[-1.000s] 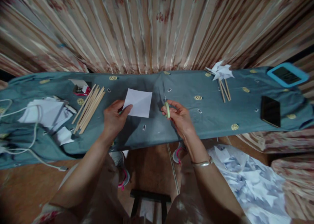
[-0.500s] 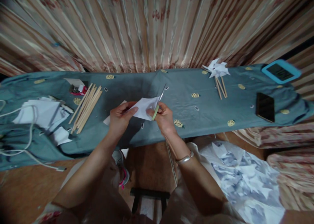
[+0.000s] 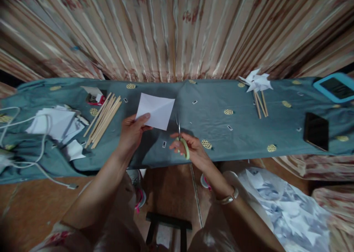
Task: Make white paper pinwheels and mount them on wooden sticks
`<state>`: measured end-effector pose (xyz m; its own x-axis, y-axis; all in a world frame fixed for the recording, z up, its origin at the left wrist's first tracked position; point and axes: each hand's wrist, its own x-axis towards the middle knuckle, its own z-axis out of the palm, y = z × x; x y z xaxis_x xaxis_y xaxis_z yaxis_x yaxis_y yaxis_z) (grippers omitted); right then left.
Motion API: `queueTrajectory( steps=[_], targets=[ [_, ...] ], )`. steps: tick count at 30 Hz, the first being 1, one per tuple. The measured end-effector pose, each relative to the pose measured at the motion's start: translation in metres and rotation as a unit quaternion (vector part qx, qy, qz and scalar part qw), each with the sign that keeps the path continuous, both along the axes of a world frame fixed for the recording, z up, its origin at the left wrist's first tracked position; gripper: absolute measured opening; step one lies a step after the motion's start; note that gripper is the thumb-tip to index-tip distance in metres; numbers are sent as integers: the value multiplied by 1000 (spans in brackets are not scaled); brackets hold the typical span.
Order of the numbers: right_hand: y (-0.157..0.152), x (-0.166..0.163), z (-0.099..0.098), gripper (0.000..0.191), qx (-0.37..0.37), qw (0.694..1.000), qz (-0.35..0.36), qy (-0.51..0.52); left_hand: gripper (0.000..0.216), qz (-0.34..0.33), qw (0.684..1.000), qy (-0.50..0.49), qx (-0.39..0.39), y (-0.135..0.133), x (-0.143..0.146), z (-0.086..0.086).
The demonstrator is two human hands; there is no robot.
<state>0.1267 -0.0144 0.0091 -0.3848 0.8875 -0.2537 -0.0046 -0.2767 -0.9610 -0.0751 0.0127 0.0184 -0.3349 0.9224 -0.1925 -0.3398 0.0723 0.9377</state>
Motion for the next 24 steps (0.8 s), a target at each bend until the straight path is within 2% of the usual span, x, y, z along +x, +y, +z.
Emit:
queueTrajectory(
  steps=[3,9,24],
  targets=[
    [-5,7,-1,44,-11,999,49,0,24,4,1000,14,1,1,-1,-1],
    [-7,7,-1,39,-28,997,75,0,24,-7,1000,8,6,3,4,-5],
    [-6,4,-4,39,-56,996,67,-10,23,-1,1000,18,-9,3,7,-6]
  ],
)
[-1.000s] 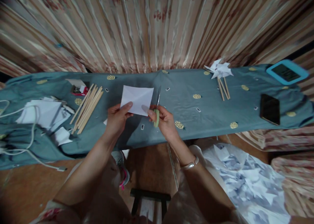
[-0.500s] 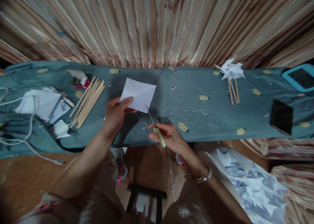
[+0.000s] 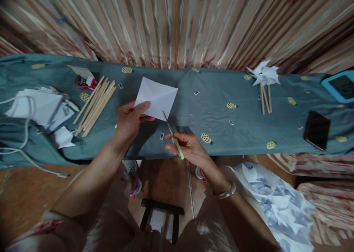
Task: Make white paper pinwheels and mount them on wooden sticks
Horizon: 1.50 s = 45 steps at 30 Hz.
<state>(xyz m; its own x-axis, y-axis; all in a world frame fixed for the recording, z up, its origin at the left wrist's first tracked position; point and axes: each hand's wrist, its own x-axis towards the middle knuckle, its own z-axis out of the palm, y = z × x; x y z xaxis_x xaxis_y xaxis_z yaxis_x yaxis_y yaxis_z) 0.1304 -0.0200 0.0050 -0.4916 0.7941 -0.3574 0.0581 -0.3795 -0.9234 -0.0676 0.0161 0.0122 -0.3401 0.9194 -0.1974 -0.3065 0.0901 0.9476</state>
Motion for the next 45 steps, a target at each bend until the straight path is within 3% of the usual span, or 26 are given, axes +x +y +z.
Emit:
queueTrajectory(
  steps=[11,45],
  targets=[
    [2,1,-2,39,4,1000,20,8,19,-15,999,-11,42,1,1,-7],
    [2,-3,4,41,-20,1000,2,-14,22,-10,1000,2,15,0,2,-2]
  ],
)
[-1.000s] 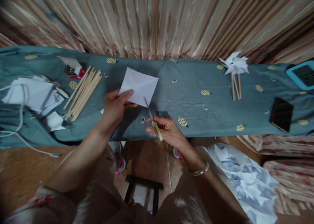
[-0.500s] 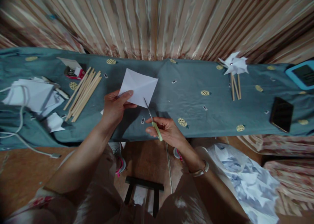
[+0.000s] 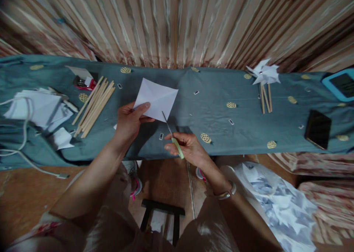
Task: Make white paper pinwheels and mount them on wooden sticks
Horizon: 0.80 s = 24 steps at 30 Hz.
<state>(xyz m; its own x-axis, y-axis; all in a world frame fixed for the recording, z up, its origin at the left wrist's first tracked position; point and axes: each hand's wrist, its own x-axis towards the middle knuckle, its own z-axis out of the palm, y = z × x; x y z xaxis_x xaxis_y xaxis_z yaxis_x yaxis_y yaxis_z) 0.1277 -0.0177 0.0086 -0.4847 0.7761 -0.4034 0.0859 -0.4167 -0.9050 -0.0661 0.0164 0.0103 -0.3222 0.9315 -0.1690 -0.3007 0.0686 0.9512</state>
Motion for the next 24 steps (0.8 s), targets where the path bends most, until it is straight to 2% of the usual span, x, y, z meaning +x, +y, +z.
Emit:
queueTrajectory(
  steps=[9,24],
  targets=[
    [-1,0,0,42,14,1000,-4,-1,26,-26,1000,-6,-5,-5,4,-3],
    [0,0,-3,37,14,1000,-4,-1,27,-19,1000,1,-16,-5,4,-1]
  ],
)
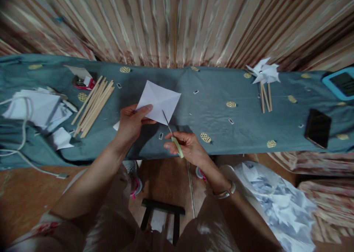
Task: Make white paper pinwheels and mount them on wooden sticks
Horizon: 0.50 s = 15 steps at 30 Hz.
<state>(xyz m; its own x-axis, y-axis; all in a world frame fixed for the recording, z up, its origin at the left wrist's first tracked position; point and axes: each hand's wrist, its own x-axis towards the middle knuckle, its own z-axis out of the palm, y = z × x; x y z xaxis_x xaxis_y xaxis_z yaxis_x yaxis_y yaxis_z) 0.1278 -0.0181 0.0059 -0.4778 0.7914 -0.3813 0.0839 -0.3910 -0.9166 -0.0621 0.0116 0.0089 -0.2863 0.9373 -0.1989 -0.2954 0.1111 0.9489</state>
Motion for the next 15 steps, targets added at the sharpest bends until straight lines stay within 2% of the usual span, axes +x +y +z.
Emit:
queueTrajectory(
  steps=[7,15],
  targets=[
    [0,-2,2,39,2,1000,-16,8,28,-25,1000,-11,-10,-2,2,-2],
    [0,-4,2,41,-10,999,-32,-1,28,-19,1000,-9,-14,-2,3,-1]
  ],
)
